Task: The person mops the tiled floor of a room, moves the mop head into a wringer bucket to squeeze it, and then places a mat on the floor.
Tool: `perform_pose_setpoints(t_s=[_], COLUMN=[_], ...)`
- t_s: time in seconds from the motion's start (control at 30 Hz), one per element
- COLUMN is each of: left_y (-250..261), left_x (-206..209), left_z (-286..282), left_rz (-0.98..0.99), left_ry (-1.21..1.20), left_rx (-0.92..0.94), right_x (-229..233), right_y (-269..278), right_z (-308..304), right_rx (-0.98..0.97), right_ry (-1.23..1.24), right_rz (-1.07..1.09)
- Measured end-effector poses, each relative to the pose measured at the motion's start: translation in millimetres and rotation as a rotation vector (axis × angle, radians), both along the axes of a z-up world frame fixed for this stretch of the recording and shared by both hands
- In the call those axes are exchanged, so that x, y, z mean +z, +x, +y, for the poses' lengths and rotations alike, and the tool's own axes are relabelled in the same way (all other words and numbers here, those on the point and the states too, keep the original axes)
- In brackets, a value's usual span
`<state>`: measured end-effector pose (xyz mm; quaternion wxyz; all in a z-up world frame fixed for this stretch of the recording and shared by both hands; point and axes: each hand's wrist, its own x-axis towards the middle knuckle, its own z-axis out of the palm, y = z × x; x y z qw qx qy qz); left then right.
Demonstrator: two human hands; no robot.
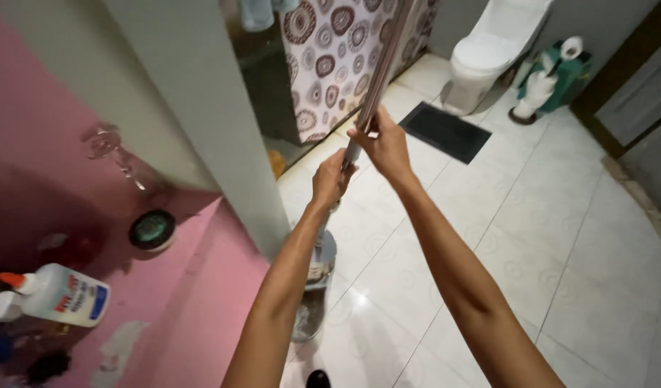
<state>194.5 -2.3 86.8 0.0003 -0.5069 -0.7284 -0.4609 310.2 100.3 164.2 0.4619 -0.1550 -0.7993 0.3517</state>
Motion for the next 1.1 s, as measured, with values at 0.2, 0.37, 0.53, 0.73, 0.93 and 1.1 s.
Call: perform_pose_setpoints(t_s=[0.2, 0.37, 0.53, 0.73, 0.93, 1.1], left_y=[98, 143, 155, 115, 14, -9], left_x=[58, 62, 59, 8, -109, -252], left_z=[45, 73, 121, 226, 376, 412], left_rz=[0.061, 0.097, 0.054, 0.0, -0.126, 0.037], left_ry=[0.179, 0.264, 0.277, 0.301, 0.188, -0.291], left_rx=[-0.04, -0.087, -0.088, -0.142, -0.162, -0.371], right_x=[29, 22, 27, -9, -136, -328], right_y=[110, 148, 158, 130, 37, 19], right_z=[44, 60, 95, 182, 320, 366], right_rx=[0.147, 0.017, -0.014, -0.075, -0.098, 0.254], right_ry=[0.014, 0.15, 0.083, 0.063, 0.034, -0.912], right_rz=[0.052, 0.107, 0.052, 0.069, 0.078, -0.012])
